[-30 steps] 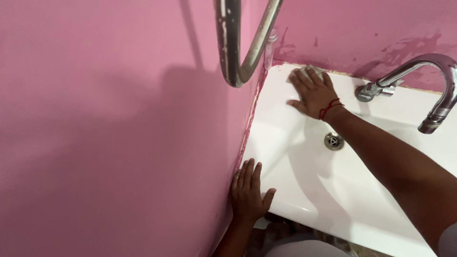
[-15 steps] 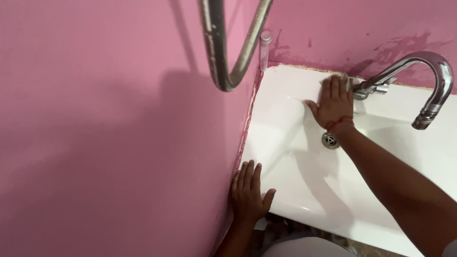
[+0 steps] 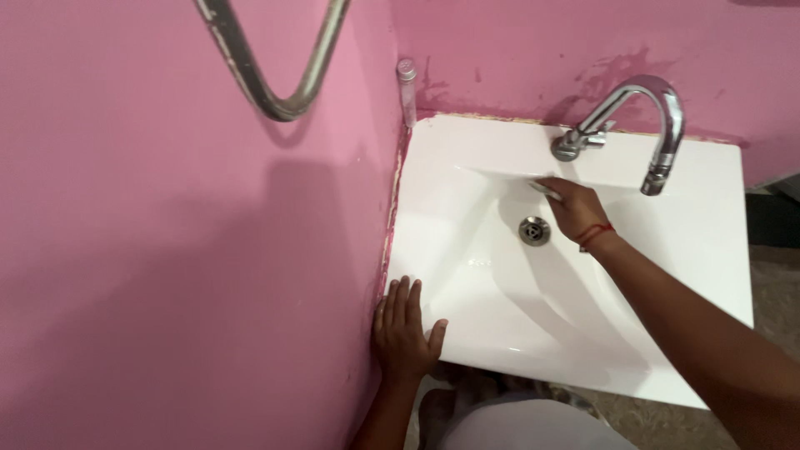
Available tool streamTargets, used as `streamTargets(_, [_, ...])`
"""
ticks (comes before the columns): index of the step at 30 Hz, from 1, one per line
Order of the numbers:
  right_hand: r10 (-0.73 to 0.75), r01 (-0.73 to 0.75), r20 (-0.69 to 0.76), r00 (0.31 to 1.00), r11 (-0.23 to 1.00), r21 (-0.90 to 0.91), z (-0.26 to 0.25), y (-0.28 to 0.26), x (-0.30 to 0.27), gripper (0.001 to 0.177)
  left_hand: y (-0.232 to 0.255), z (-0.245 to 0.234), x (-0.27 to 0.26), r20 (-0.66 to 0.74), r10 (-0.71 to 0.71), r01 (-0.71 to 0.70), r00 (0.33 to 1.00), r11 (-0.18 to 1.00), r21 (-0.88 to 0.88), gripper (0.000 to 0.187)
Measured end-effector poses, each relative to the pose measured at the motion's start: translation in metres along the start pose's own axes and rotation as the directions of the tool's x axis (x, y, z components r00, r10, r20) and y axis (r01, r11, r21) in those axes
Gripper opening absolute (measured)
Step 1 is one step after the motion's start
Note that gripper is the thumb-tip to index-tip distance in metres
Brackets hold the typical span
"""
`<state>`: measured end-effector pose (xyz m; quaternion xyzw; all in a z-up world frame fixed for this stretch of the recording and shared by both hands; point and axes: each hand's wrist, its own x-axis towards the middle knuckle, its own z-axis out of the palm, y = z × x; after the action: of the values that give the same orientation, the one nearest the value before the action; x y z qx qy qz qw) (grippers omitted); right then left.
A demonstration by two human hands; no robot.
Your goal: The person scrubs a white wall-mounted sink with a cloth, focusing on the basin, rim, and faucet. They repeatedly wipe the surfaces and rinse the cloth under running water from the faucet.
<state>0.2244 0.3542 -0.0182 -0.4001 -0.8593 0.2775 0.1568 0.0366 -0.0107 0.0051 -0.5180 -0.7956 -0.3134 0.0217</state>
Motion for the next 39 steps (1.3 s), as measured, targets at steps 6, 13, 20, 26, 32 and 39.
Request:
streamTargets(6, [0.558,-0.347,0.307,0.771,-0.036,0.937,-0.063,0.011,-0.090,0.038,0.002,-0.001,0.000,0.028,0.008,-0.009,1.000,0.999,0.036,0.069])
streamTargets(13, [-0.052,0.241,-0.237,0.970,0.085,0.967,-0.183,-0.020,-0.078,0.060,-0.008,-0.006,0.006,0.191,0.021,-0.019,0.981,1.000,-0.014,0.066])
streamTargets(20, [-0.386,0.435,-0.362,0.848,0.898,0.062,-0.182,-0.076,-0.004,0.055,-0.013,-0.016,0.017,0.364,0.258,-0.283,0.895,0.959,0.015,0.068])
streamTargets(26, [-0.023,0.012,-0.067,0.997,0.985,-0.170,-0.206,-0.113,0.047,0.046,-0.019,-0.020,0.029,0.595,0.445,-0.503,0.669,0.861,-0.078,0.100])
streamTargets(32, [0.323,-0.164,0.179,0.929,0.794,-0.585,-0.206,-0.136,0.100,0.033,-0.017,-0.017,0.029,0.686,0.401,-0.519,0.607,0.854,-0.039,0.094])
streamTargets(39, [-0.404,0.230,-0.460,0.791,0.892,-0.389,-0.157,-0.093,0.009,0.041,-0.013,-0.017,0.036,0.760,0.372,-0.560,0.533,0.829,-0.013,0.092])
